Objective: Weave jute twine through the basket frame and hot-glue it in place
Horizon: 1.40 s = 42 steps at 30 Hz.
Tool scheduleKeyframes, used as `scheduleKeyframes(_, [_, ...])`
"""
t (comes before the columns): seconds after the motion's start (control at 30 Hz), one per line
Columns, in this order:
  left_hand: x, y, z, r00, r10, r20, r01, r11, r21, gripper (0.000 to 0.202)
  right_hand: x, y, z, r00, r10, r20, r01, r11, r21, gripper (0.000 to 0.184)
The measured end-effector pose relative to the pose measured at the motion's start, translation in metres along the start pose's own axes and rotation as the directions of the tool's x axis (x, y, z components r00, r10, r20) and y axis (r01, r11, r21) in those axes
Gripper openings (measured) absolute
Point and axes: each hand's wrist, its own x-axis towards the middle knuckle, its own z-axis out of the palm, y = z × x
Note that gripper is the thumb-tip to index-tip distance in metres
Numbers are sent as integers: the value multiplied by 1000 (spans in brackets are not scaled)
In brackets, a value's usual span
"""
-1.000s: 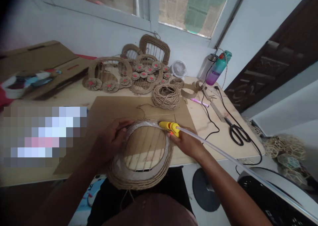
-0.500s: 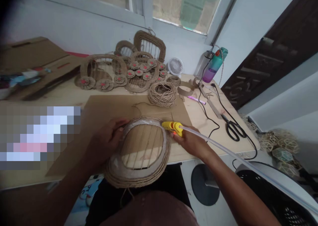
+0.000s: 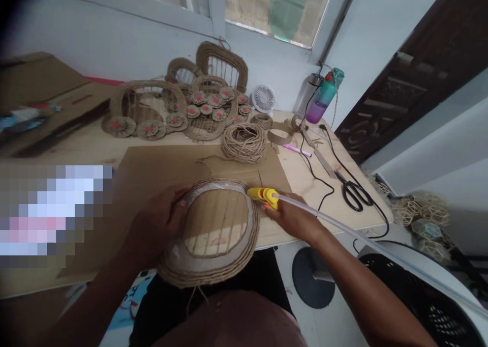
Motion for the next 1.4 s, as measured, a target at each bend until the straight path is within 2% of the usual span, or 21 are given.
scheduleKeyframes(0.13, [-1,2,0,1000,24,-13,-24,1000,14,38,-10,3,-3,999,21,47,-17,997,-76,45])
scheduleKeyframes(0.2, [-1,2,1,999,30,-15,-30,999,14,39,-10,2,-6,999,9,41,-7,998,-59,44])
scheduleKeyframes(0.33, [-1,1,2,999,34,-16,-34,999,19,41,4,-6,-11,1000,-19,-3,19,1000,1,41])
scheduleKeyframes(0.53, [-3,0,1,998,55,-32,-54,998,35,38,22,-13,-13,998,-42,37,45,996,-78,42])
scheduleKeyframes(0.73, [-3,2,4,999,37,-26,-35,998,59,40,5,-5,-12,995,3,97,15,983,-186,45])
scheduleKeyframes(1.03, [-4,4,3,1000,15,-10,-14,998,59,39,-13,4,-13,994,-41,103,51,994,-98,41])
scheduleKeyframes(1.2, [-4,5,2,1000,19,-9,-18,998,65,40,2,-4,-16,999,-27,21,28,999,-34,36])
scheduleKeyframes(1.4, [-5,4,3,999,32,-8,-31,996,86,41,14,-7,-13,999,-24,33,28,990,-138,38])
